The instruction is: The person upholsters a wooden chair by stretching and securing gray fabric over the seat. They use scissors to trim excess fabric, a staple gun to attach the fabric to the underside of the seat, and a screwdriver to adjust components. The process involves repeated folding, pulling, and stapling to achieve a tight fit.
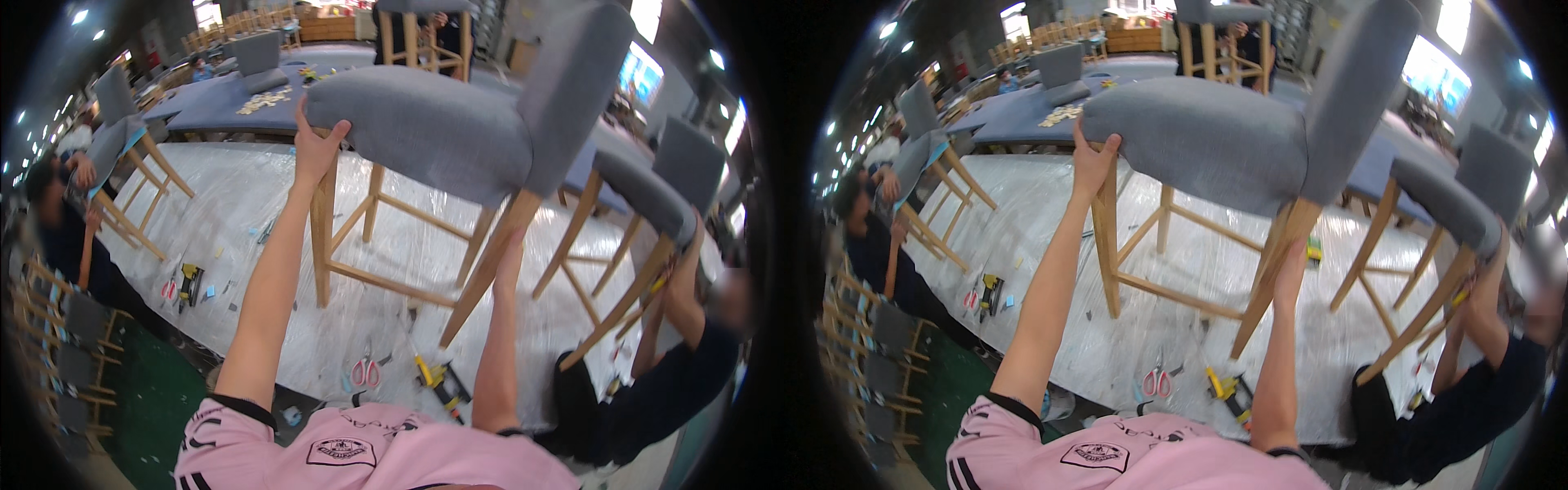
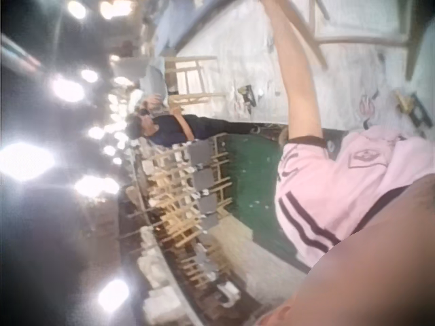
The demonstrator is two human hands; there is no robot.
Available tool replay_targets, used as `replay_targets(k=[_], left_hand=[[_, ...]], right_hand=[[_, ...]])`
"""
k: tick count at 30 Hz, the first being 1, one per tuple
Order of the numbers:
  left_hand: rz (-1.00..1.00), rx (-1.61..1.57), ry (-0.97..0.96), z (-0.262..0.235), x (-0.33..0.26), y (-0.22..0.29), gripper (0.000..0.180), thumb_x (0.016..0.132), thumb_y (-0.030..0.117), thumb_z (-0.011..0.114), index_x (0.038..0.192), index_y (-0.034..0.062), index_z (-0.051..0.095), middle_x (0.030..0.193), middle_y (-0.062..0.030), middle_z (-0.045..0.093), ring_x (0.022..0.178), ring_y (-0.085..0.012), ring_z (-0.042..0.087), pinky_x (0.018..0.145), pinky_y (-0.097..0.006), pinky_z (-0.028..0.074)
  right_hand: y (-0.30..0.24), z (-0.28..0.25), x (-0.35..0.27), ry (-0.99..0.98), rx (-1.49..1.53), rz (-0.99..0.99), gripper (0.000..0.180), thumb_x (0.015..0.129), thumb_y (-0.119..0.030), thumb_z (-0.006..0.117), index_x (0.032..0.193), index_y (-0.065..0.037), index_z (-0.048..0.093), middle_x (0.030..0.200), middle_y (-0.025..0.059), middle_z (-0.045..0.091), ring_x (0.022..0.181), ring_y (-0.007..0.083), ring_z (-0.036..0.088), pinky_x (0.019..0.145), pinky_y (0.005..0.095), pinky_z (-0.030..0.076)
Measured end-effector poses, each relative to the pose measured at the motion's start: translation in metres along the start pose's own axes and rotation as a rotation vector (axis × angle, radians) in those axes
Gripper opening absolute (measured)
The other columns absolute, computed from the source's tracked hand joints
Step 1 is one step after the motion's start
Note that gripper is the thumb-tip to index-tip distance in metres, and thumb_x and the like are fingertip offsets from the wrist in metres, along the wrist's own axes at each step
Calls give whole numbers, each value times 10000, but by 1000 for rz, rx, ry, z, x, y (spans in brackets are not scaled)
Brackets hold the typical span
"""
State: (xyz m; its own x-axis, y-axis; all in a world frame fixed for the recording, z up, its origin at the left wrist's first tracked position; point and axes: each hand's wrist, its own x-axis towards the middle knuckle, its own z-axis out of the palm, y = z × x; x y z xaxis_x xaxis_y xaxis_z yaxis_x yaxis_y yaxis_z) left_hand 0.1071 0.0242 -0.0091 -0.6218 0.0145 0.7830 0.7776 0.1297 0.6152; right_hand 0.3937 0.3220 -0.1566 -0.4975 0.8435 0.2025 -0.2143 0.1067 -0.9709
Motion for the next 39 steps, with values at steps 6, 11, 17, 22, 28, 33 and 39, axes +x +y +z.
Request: replay_targets(k=[6,11,17,22,28,33,39], left_hand=[[-201,91,-133,-18,12,0,1105,781,638,829,1532,10,318,1196,-293,691,1181,-402,666,1012,-434,506],[-208,22,-150,5,7,28,985,897,707,646,1525,17,329,1102,-308,703,1117,-441,676,992,-459,496],[-139,47,-21,26,20,15,627,1095,550,323,1461,53,433,1006,-309,713,1024,-539,651,894,-567,486],[-156,41,-31,45,34,3,588,1108,507,286,1451,65,467,1063,-318,698,1055,-551,624,901,-576,476],[-111,74,-1,61,45,-2,555,1107,472,306,1413,50,495,1042,-343,685,1010,-570,619,856,-615,481],[-164,81,-22,66,46,1,587,1107,491,306,1432,39,492,1146,-350,661,1107,-568,583,936,-586,453],[-136,85,12,68,48,-3,562,1096,480,333,1391,42,526,1052,-326,698,1033,-559,625,879,-605,492]], right_hand=[[-13,15,-34,-20,-83,-185,621,1131,-483,344,1276,73,578,1178,147,640,1084,220,592,980,351,463],[-1,-9,13,-6,-11,-148,694,1085,-609,335,1038,29,605,816,94,629,696,187,639,648,330,546],[-21,7,29,-3,-11,-103,818,1013,-753,330,1000,18,602,782,113,627,641,238,670,630,354,560],[-25,12,44,32,-31,-99,822,1012,-752,342,1030,25,611,793,116,631,649,236,669,636,356,573],[-16,12,63,46,9,-98,807,1009,-746,374,1018,21,628,813,115,634,670,243,674,661,372,592],[-20,13,66,62,-12,-54,789,1035,-696,385,1088,52,631,842,122,631,691,232,663,635,363,597],[-30,19,61,53,-81,-67,805,1033,-711,361,1053,46,634,826,133,649,687,251,692,654,358,586]])
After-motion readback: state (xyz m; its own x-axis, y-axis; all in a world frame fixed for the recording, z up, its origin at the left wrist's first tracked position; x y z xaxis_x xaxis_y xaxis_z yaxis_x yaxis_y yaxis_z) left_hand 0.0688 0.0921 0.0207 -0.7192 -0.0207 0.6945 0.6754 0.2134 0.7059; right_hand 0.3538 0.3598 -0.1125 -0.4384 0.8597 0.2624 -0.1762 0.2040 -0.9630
